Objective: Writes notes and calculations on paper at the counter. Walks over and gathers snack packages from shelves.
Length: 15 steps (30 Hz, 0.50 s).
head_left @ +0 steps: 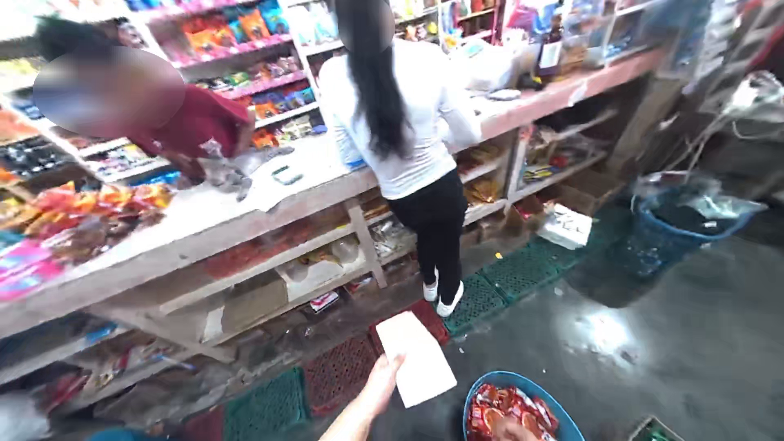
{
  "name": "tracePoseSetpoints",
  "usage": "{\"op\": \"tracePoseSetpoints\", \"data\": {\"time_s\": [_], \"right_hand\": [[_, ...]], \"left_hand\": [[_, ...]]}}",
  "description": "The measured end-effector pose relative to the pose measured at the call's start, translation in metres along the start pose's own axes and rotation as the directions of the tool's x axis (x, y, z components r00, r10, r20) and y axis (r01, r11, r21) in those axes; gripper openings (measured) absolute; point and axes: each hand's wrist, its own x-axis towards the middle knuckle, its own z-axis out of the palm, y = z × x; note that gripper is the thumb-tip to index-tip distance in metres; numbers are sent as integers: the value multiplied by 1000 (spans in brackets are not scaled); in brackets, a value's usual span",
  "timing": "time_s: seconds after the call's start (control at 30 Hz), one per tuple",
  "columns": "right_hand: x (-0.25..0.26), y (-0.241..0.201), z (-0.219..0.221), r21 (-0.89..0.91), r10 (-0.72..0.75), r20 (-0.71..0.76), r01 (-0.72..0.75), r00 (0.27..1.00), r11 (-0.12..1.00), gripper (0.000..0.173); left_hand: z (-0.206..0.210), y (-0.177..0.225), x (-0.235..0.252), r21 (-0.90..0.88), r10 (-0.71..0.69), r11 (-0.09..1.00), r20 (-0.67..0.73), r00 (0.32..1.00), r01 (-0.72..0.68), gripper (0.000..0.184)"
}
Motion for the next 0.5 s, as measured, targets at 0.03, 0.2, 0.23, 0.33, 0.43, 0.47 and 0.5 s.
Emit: {"op": "tracePoseSetpoints", "data": {"time_s": [0.03,0.2,0.23,0.33,0.43,0.47,0.5], "right_hand": [[4,-25,17,36,-67,119,63,991,997,36],[34,-149,119,181,-326,287,283,901,942,40],[40,-171,141,220,-358,277,303,892,927,30],[47,-226,208,409,-361,274,232,891,882,28],[53,-261,259,542,-407,343,175,847,822,28],[56,-268,271,565,-435,375,170,819,807,30],[60,-275,282,583,-456,396,166,797,796,32]], "left_hand": [[-13,21,-7,-84,35,996,-24,999,-36,37],[-106,77,-38,-331,128,934,-42,991,-134,30],[-124,82,-42,-352,137,925,-37,990,-142,30],[-167,89,-50,-381,166,907,-67,984,-179,30],[-199,90,-52,-414,212,876,-133,968,-248,33],[-206,91,-53,-417,210,872,-153,966,-255,34],[-212,92,-53,-415,190,875,-181,965,-250,34]]}}
